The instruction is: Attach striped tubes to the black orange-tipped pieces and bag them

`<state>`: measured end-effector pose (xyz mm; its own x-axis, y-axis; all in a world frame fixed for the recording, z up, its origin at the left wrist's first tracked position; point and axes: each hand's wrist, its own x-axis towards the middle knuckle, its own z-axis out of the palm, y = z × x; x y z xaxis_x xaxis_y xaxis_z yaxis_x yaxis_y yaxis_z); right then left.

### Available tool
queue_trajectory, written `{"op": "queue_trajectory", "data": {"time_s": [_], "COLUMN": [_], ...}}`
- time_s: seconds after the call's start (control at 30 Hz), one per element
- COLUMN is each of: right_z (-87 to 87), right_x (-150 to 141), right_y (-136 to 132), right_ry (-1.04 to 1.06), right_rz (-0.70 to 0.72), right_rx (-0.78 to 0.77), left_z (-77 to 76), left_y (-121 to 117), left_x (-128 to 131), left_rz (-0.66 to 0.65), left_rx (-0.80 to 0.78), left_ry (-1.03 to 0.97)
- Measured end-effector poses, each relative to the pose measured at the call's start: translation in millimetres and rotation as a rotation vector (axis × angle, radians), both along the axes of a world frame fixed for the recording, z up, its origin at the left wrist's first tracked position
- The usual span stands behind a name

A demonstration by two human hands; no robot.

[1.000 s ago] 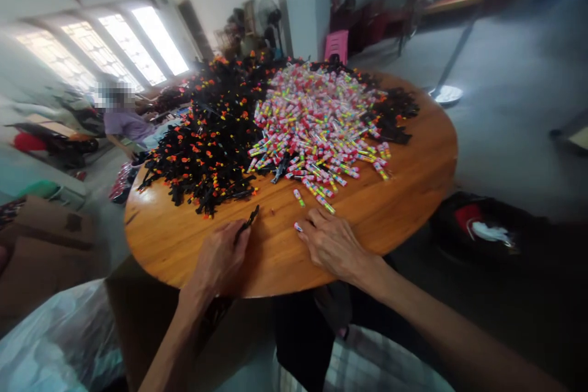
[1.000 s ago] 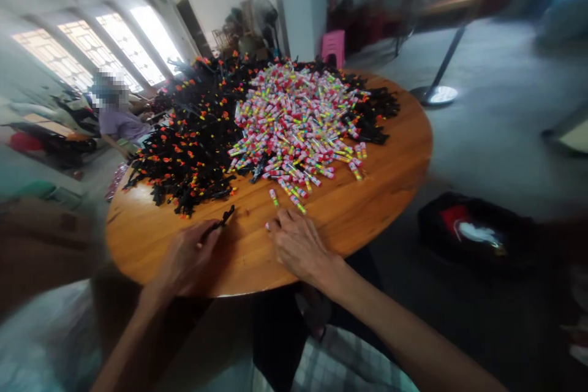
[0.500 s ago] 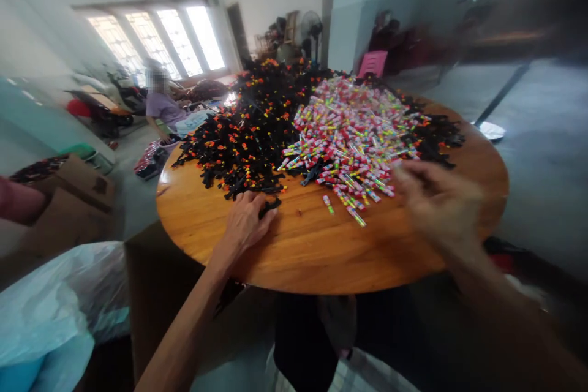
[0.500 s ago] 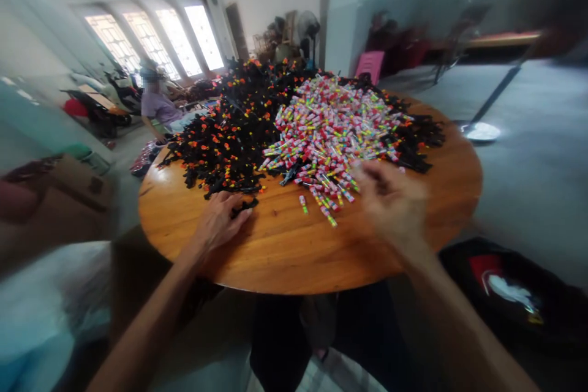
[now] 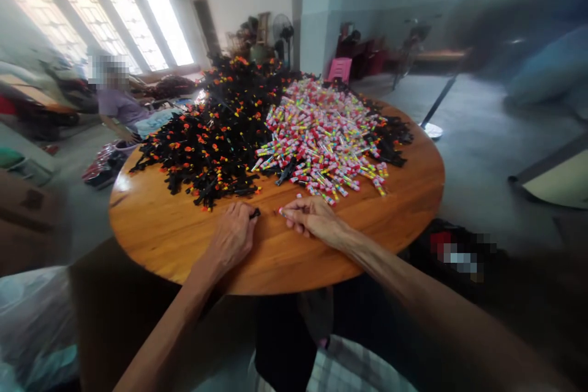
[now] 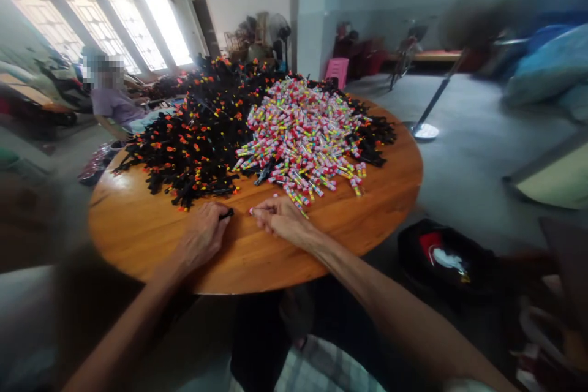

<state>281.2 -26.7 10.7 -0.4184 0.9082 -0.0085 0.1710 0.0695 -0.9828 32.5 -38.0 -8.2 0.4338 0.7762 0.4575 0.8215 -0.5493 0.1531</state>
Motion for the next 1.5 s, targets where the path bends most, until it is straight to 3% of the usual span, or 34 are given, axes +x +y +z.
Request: {"op": "queue_trajectory", "data": {"time_s": [0.33, 0.47, 0.7, 1.0, 1.17, 1.5], "right_z": [-2.8, -3.5, -14.0, 3.0, 4.9, -9.0], "right_x": [-11.4, -12.2, -10.5, -14.3, -18.0, -9.1], "right_y": [19.5, 21.4, 27.0, 19.5, 19.4, 14.4], "right_ry": [0.030, 0.021, -0.035, -0.150, -0.233, -0.236], "right_rz": [0.052, 0.090, 0.201, 0.219, 0.183, 0.278], "right_rx": [-0.176, -0.176, -0.046, 0.203, 0.242, 0.359], "left_z": [-0.6, 0.4, 4.5, 3.6, 3.0, 4.2], "left_y": [-15.2, -16.4, -17.9, -16.9, -18.2, -20.1], "left_x": [16.1, 16.9, 18.3, 18.8, 17.0, 14.5], "left_rz": [-0.102, -0.139, -0.162, -0.181, -0.198, -0.286], "left_rx": [0.019, 0.039, 0.058, 0.065, 0.066, 0.011], "left_ry": [-0.095, -0.112, -0.110, -0.112, -0.082, -0.090]}}
